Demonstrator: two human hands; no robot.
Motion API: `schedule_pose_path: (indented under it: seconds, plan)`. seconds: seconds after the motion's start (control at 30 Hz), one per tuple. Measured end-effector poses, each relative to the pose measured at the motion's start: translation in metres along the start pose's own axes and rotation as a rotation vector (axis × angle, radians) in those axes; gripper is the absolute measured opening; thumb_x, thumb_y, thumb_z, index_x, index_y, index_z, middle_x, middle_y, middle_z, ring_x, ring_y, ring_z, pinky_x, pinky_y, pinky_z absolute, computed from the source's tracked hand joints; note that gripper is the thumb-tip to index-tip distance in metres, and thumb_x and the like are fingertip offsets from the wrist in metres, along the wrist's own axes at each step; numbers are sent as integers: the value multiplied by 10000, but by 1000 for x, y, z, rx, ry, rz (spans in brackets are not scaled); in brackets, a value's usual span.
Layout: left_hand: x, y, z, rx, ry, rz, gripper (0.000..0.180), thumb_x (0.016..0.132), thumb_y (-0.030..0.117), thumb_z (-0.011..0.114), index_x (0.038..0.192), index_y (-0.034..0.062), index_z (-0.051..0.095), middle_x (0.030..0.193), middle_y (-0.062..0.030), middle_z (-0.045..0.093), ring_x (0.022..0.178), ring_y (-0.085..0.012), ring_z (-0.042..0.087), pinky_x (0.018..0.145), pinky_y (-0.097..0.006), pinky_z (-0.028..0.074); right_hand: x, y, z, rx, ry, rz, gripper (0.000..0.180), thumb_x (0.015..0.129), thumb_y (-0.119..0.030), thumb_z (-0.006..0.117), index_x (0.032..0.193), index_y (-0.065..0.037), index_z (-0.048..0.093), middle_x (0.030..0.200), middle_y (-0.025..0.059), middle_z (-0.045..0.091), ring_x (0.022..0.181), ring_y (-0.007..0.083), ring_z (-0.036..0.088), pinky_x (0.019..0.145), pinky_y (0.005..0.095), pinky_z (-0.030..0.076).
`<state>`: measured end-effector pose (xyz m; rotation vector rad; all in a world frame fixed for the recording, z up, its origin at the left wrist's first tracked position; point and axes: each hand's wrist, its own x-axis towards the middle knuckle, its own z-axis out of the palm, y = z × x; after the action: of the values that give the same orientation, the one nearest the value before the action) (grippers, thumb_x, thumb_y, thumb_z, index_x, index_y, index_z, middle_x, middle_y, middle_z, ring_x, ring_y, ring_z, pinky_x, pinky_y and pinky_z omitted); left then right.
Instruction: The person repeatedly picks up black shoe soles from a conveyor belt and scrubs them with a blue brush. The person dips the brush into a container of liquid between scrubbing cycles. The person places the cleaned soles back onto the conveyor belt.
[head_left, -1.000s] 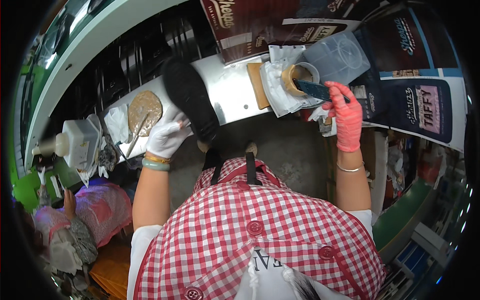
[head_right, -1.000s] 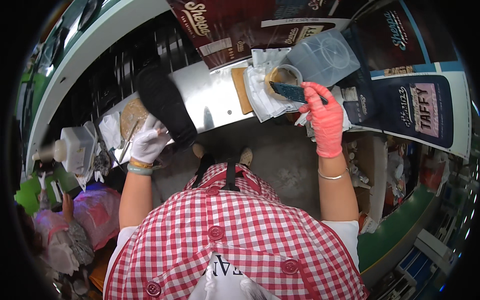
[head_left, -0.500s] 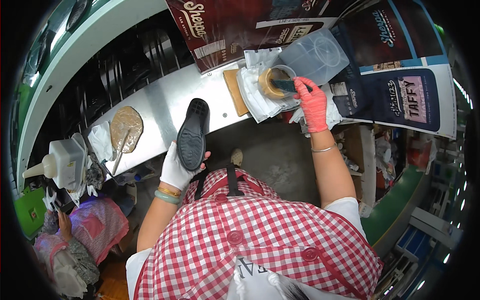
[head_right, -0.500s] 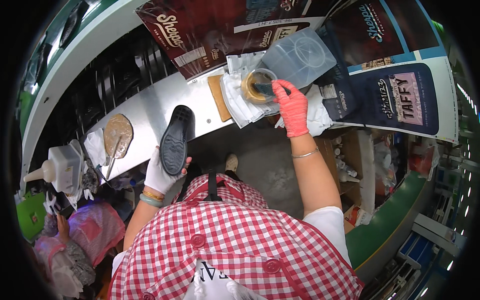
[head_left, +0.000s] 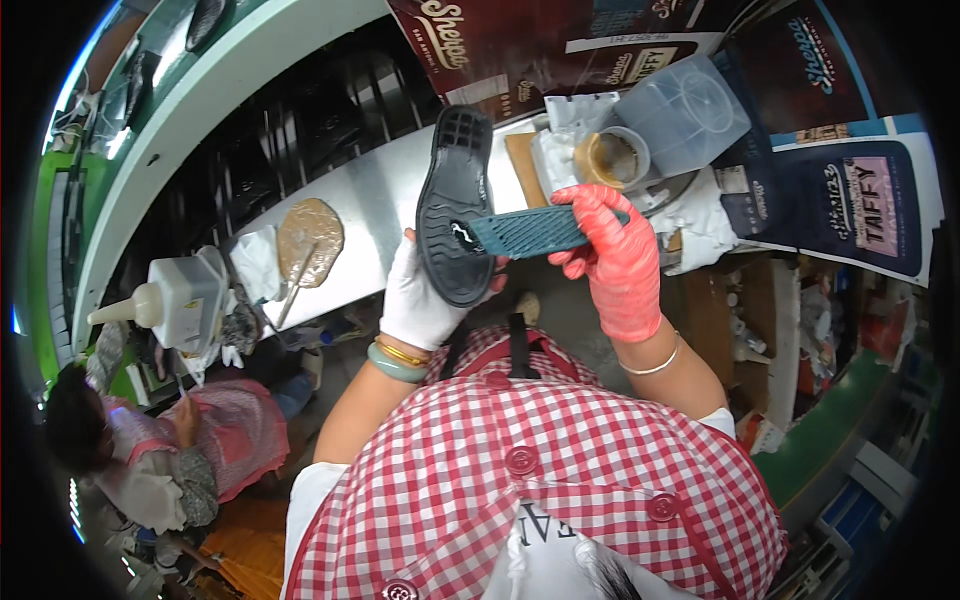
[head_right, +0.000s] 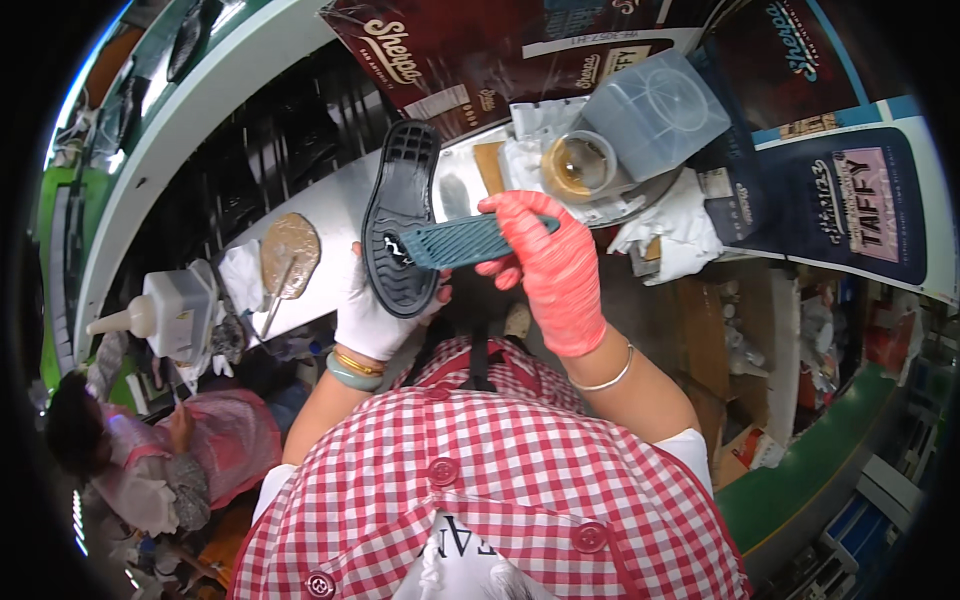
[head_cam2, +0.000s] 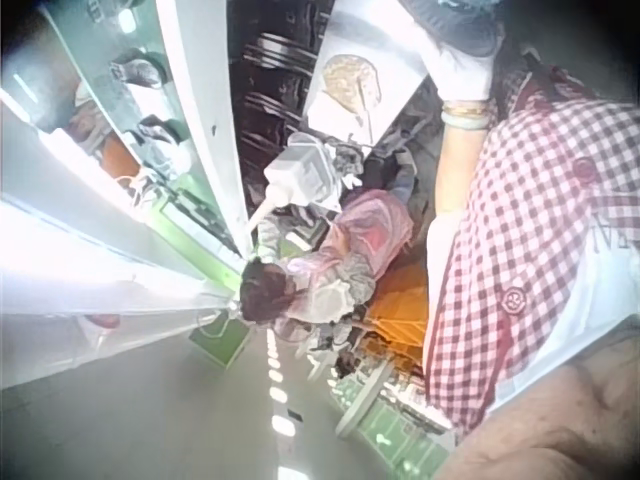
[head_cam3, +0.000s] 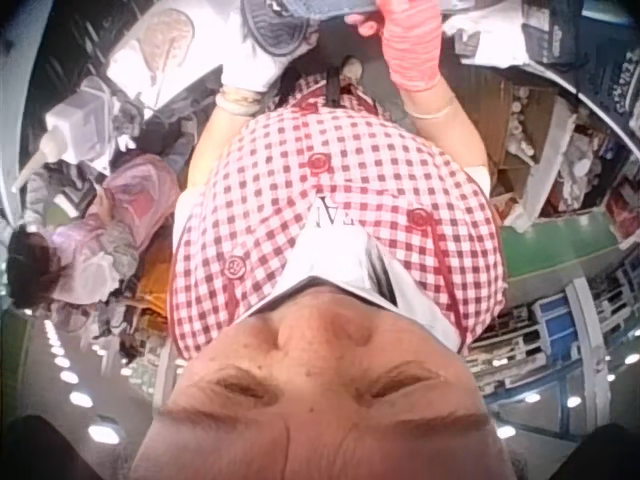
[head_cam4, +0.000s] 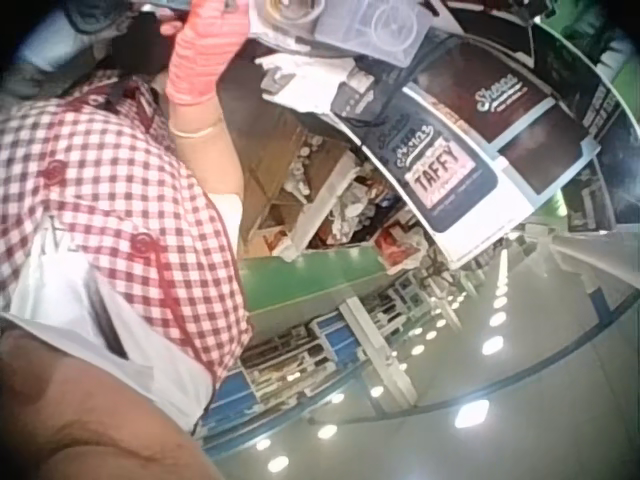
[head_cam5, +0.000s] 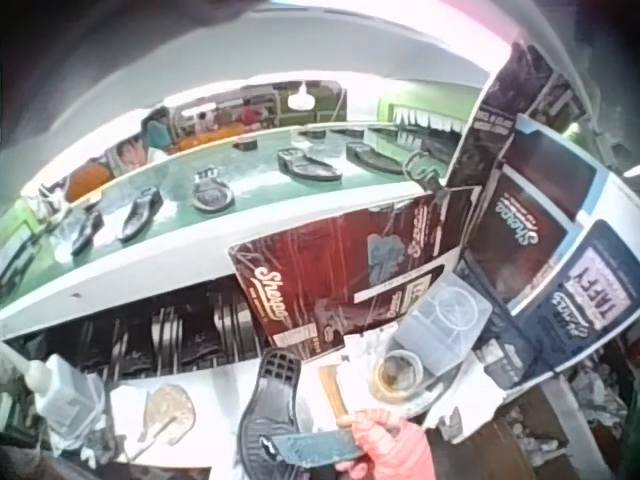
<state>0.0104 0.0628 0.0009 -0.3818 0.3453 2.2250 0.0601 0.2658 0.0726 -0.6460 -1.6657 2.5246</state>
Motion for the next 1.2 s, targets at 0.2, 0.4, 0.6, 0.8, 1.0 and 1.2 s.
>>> schedule_pose_path:
  seconds: [0.2,0.4,0.6,0.8,1.0,1.2]
  plan:
    - [-6,-6,31,17,-82,94,611,885,485,512,1348,104,392,1315,-135,472,1187,-309,480,981,-505,409,-13,-4,27,11,-23,-29,250,932,-227,555,1068,-27,620,883,44,651,654,88,623,532,170,464]
    - [-9,-10,36,52,-137,137,625,877,472,540,1358,106,381,1325,-117,466,1230,-276,444,1062,-459,332,-16,-4,29,-19,-30,-71,226,936,-196,546,1064,-30,630,900,46,659,654,96,632,521,174,460]
    - [-11,-15,46,223,-33,188,758,799,560,602,1352,91,376,1323,-137,459,1160,-306,494,981,-470,415,-17,-3,32,-49,25,-170,214,939,-179,537,1066,-34,632,891,48,666,649,98,639,519,169,457]
    - [-13,-16,47,289,-123,80,829,772,584,618,1387,113,324,1359,-141,415,1214,-347,457,940,-495,447,-12,-9,30,24,82,-219,208,920,-138,565,1048,13,630,875,63,659,665,95,632,531,189,490]
    - [-21,-19,44,258,-147,30,838,769,507,671,1383,61,318,1329,-171,444,1187,-387,483,935,-492,464,-3,-20,25,32,112,-270,209,936,-195,543,1038,-37,633,792,43,651,610,79,617,520,171,450]
    - [-25,-18,44,332,-169,-17,844,769,497,674,1370,23,318,1302,-191,457,1189,-389,479,938,-488,466,3,-34,20,71,127,-274,208,931,-173,541,1020,-9,633,799,43,653,612,81,618,498,175,450]
